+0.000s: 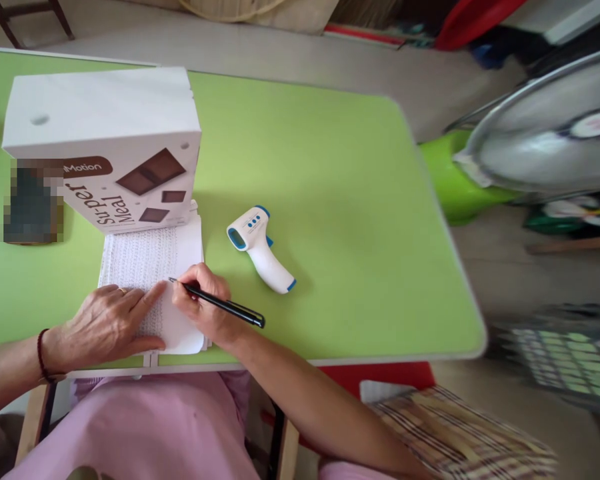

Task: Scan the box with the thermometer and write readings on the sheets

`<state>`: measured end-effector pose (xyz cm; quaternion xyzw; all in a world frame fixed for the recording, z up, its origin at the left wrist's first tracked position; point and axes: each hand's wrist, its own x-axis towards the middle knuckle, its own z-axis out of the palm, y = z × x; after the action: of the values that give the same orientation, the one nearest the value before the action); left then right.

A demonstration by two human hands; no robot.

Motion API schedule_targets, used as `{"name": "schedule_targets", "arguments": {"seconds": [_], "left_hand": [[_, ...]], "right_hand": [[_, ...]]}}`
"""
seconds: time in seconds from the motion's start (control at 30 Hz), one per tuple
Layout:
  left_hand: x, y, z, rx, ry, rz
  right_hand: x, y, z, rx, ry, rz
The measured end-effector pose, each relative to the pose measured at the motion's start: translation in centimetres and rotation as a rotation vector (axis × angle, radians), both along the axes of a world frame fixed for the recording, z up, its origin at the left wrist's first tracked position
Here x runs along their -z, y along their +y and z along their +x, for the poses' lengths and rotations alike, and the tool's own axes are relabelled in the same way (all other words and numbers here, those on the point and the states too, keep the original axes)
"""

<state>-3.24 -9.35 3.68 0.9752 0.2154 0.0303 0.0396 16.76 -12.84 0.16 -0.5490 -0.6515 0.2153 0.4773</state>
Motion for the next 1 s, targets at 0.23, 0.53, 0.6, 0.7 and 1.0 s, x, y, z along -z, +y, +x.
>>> {"name": "schedule_targets", "arguments": {"seconds": [0.23, 0.53, 0.6, 0.7, 1.0], "left_hand": [[0.15, 0.19, -0.01, 0.003, 0.001, -0.032], [0.06, 0.31, 0.11, -0.017, 0.045, -0.101], [-0.01, 0.36, 0.16, -0.021, 0.048, -0.114], [-0.11, 0.4, 0.25, -0.027, 0.057, -0.121], [-0.24, 0.47, 0.18, -0.032, 0.067, -0.111]], "right_hand": [[0.18, -0.03, -0.13, 0.004, -0.028, -0.005], [-0.01, 0.04, -0.22, 0.006, -0.061, -0.008], [-0.04, 0.1, -0.27, 0.005, -0.061, 0.007], [-0.06, 0.13, -0.31, 0.005, -0.068, 0.01], [0.14, 0.1, -0.27, 0.02, -0.082, -0.004]]}}
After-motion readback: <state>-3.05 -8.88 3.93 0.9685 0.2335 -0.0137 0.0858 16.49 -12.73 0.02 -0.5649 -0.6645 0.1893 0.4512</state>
